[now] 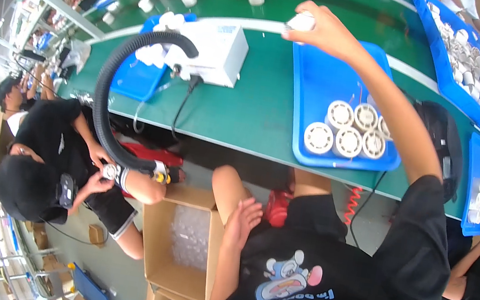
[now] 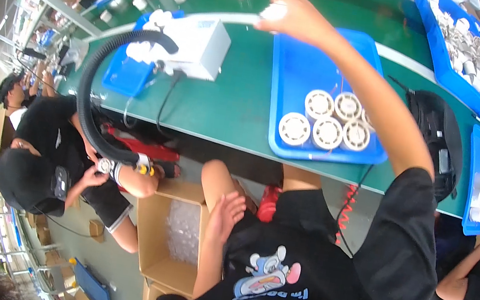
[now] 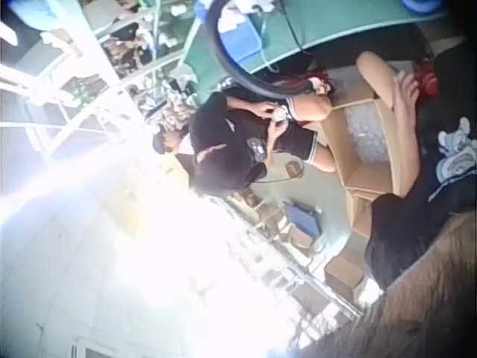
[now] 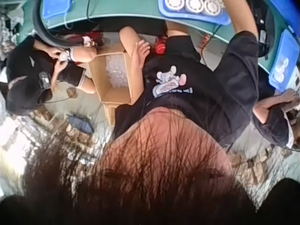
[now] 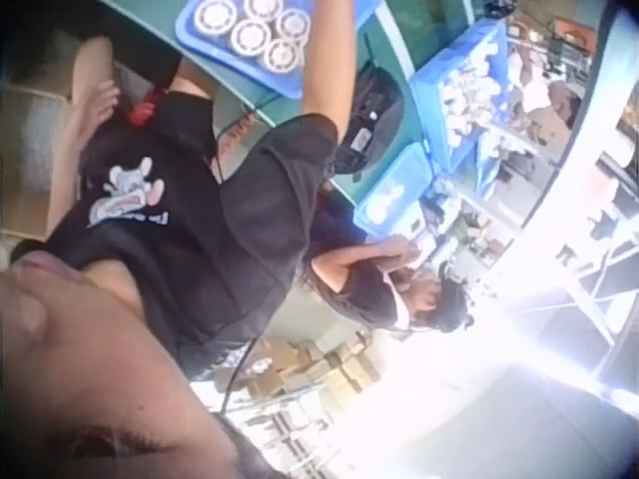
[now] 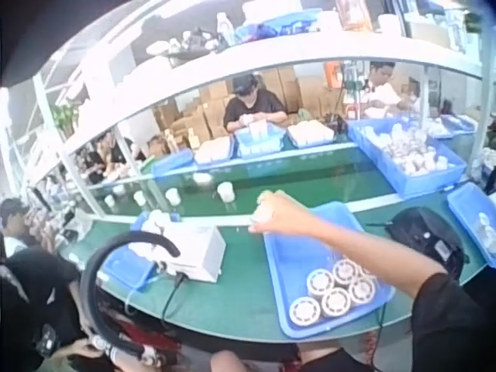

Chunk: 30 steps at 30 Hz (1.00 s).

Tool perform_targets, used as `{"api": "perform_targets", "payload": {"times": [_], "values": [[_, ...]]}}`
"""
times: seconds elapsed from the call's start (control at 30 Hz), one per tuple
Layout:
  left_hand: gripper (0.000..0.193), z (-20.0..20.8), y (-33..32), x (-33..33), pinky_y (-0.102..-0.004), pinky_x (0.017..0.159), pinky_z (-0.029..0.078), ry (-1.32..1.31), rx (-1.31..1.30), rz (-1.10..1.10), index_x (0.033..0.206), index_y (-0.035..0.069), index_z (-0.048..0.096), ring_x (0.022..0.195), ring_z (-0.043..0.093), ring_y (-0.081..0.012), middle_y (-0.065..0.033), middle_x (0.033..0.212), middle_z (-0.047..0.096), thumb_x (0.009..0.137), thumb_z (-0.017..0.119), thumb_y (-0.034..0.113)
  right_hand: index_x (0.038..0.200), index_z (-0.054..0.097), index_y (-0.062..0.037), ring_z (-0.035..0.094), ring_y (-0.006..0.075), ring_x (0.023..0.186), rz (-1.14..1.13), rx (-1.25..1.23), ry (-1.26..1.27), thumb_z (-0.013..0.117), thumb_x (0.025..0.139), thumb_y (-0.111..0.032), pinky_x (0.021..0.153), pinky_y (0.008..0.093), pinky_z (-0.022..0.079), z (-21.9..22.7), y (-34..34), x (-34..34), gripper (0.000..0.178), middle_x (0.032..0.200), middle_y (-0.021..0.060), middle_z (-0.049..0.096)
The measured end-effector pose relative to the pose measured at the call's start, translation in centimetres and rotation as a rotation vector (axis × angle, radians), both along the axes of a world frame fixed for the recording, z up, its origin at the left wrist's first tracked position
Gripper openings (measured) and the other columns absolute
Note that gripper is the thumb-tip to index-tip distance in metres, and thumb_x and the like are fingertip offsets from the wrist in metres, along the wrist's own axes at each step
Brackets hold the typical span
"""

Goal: The person assembles electronic components by fitting them into plastic casings by hand, then organizes the assembled components into blue trays.

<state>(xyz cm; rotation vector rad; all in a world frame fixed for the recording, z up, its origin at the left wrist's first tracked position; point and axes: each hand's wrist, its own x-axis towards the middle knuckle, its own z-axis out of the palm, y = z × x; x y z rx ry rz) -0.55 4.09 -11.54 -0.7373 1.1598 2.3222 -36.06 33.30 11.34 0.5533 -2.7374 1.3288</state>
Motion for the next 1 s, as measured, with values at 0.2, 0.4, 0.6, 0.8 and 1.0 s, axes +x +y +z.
{"api": "perform_targets", "payload": {"times": [0.2, 0.4, 0.6, 0.8, 1.0], "values": [[0.048, -4.7, -5.1, 4.6, -0.0347, 0.086, 0.051, -0.099, -0.164, 0.184, 0.127, 0.003, 0.053, 0.099, 0.064, -0.0223, -0.0121, 0.115, 0.065, 0.102, 0.044, 0.043, 0.13, 0.044, -0.0051, 0.052, 0.0504, 0.113, -0.602, 0.676, 0.169, 0.078, 0.074, -0.049, 0.094, 0.0532, 0.049, -8.5, 10.0, -14.5, 0.079, 0.131, 0.0282, 0.044], [0.038, -6.9, -6.3, 5.9, -0.0318, 0.073, 0.053, -0.133, -0.129, 0.452, 0.12, 0.004, 0.058, 0.088, 0.066, -0.0217, -0.011, 0.106, 0.069, 0.103, 0.045, 0.035, 0.134, 0.044, -0.0084, 0.049, 0.0471, 0.121, -0.642, 0.856, 0.199, 0.065, 0.084, -0.054, 0.095, 0.0529, 0.048, -9.7, 11.6, -15.4, 0.071, 0.132, 0.0276, 0.047], [0.036, -7.3, -7.8, 9.4, -0.0301, 0.074, 0.053, -0.162, -0.214, 0.556, 0.121, 0.005, 0.059, 0.086, 0.066, -0.02, -0.0091, 0.104, 0.068, 0.101, 0.047, 0.033, 0.124, 0.055, -0.0076, 0.063, 0.039, 0.099, -0.207, 1.078, 0.192, 0.055, 0.093, -0.039, 0.085, 0.0492, 0.051, -0.9, 12.1, -3.0, 0.044, 0.113, 0.0202, 0.063], [0.024, -16.3, -10.8, 18.1, -0.0282, 0.069, 0.054, -0.342, -0.642, 0.595, 0.103, 0.003, 0.064, 0.078, 0.066, -0.0161, -0.007, 0.086, 0.068, 0.096, 0.052, 0.024, 0.135, 0.052, -0.0012, 0.064, 0.0211, 0.097, 0.018, 0.654, -0.543, 0.07, 0.083, -0.026, 0.077, 0.0327, 0.053, -2.1, 12.3, 9.6, 0.06, 0.124, 0.016, 0.062], [0.028, -15.4, -14.8, 17.7, -0.0328, 0.06, 0.054, -0.439, -0.953, 0.467, 0.092, -0.002, 0.065, 0.065, 0.07, -0.0205, -0.0137, 0.078, 0.071, 0.093, 0.053, 0.023, 0.136, 0.052, -0.0052, 0.059, 0.0166, 0.097, -0.176, 0.732, 0.317, 0.052, 0.099, -0.028, 0.078, 0.0276, 0.046, -0.9, 23.1, 7.4, 0.044, 0.121, 0.0108, 0.061]]}}
